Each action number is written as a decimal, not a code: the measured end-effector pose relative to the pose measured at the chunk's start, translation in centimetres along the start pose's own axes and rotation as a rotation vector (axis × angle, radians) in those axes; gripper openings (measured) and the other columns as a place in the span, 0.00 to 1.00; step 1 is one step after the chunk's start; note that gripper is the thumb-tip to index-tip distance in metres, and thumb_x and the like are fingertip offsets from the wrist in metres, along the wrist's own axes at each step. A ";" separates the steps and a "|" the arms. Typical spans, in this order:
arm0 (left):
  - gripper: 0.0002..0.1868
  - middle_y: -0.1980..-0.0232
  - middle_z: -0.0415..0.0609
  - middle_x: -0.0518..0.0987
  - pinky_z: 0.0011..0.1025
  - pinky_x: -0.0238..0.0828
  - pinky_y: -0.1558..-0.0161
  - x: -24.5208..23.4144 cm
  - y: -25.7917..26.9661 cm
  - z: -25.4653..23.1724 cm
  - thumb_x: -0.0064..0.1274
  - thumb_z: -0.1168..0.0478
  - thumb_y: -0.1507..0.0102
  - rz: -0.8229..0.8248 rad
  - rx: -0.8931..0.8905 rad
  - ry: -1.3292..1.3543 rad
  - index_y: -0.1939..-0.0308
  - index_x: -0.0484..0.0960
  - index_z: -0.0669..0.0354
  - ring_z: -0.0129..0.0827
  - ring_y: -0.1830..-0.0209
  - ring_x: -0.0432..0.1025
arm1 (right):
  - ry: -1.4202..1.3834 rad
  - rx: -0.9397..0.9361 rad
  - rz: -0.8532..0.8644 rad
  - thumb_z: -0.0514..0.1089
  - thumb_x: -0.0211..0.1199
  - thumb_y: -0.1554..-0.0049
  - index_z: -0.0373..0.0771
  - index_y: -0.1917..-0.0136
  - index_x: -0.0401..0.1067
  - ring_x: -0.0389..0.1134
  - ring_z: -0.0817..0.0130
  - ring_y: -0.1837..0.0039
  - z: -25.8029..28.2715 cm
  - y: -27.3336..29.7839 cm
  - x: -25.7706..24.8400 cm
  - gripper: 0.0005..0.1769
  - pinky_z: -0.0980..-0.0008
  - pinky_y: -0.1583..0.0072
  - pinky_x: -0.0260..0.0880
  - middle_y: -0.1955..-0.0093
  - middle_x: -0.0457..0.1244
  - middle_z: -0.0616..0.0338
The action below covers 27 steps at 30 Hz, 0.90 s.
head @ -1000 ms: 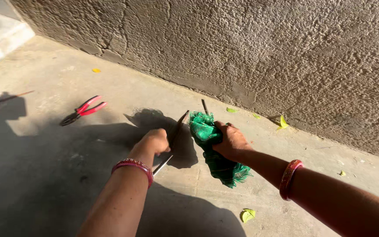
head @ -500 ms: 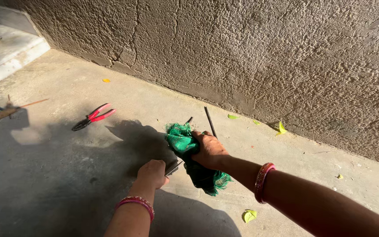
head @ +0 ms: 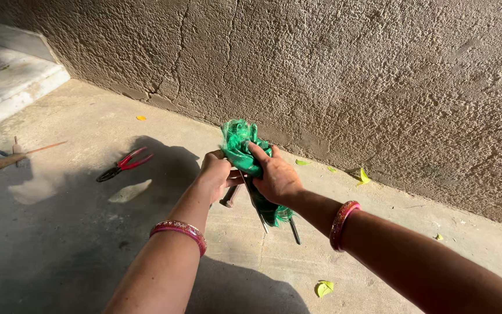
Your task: The person cleans various metal tools by wiping them with a green cloth, handling a wrench, pliers, and several metal rods one at a time before placing them back into a plastic storage crate.
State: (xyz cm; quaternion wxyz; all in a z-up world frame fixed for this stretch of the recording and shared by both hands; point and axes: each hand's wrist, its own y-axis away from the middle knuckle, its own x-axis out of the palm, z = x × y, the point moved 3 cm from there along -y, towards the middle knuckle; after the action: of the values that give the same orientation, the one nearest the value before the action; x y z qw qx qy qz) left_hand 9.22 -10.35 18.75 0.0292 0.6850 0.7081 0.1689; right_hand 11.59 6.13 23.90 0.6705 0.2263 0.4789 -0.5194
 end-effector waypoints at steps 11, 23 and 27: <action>0.11 0.53 0.51 0.84 0.44 0.82 0.54 -2.7 -2.1 -5.3 0.40 0.65 0.30 -0.113 0.093 -0.022 0.49 0.78 0.61 0.42 0.55 0.83 | 0.341 -0.421 0.252 0.46 0.58 0.44 0.69 0.29 0.65 0.68 0.46 0.39 -3.3 9.2 2.4 0.31 0.62 0.53 0.79 0.23 0.52 0.49; 0.15 0.56 0.48 0.75 0.41 0.84 0.58 3.7 -3.6 -3.2 0.31 0.63 0.26 -0.167 0.043 -0.030 0.45 0.75 0.60 0.36 0.59 0.76 | -0.071 0.057 -0.133 0.37 0.67 0.55 0.48 0.32 0.68 0.67 0.45 0.40 -5.0 4.0 -4.2 0.36 0.54 0.38 0.71 0.37 0.59 0.47; 0.11 0.54 0.52 0.84 0.36 0.80 0.57 4.8 -6.3 -3.5 0.39 0.66 0.30 0.003 0.109 0.014 0.48 0.77 0.65 0.35 0.59 0.81 | -0.088 0.128 -0.202 0.38 0.67 0.54 0.48 0.32 0.69 0.67 0.41 0.39 -2.9 2.6 -4.5 0.35 0.51 0.38 0.69 0.41 0.61 0.44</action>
State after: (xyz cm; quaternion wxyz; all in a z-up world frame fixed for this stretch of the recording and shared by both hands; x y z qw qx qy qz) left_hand 1.97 -6.32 21.20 -0.0133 0.6856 0.7153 0.1348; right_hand 12.82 11.54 26.07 0.6194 0.1965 0.4351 -0.6232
